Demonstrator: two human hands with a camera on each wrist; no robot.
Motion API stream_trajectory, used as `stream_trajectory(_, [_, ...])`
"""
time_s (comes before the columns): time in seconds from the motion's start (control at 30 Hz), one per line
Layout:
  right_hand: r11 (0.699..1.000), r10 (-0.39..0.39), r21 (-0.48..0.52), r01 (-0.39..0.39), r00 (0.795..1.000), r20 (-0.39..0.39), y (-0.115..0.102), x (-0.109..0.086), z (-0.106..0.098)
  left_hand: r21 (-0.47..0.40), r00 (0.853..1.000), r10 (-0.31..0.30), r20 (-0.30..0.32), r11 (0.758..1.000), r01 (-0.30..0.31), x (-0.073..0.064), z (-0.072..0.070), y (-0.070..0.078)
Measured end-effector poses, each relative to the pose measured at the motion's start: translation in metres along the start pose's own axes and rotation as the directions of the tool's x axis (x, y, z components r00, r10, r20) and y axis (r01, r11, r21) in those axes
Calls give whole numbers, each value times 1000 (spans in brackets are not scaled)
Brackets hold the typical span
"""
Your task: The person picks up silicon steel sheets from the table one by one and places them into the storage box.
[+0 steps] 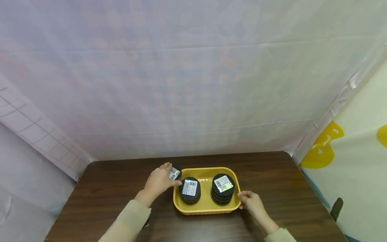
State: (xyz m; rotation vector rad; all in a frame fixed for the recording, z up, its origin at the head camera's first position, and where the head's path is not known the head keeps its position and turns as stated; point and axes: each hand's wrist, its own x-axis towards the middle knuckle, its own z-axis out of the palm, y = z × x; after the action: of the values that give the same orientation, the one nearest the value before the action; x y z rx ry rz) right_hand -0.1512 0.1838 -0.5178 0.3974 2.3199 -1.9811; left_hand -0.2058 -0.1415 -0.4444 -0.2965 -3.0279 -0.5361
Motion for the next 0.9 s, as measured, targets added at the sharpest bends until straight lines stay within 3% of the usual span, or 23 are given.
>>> stream_trajectory(0.9, [1000,5,1,-5,1000,-4,-2,-2,0,20,995,97,27,995,-97,-7,2,23])
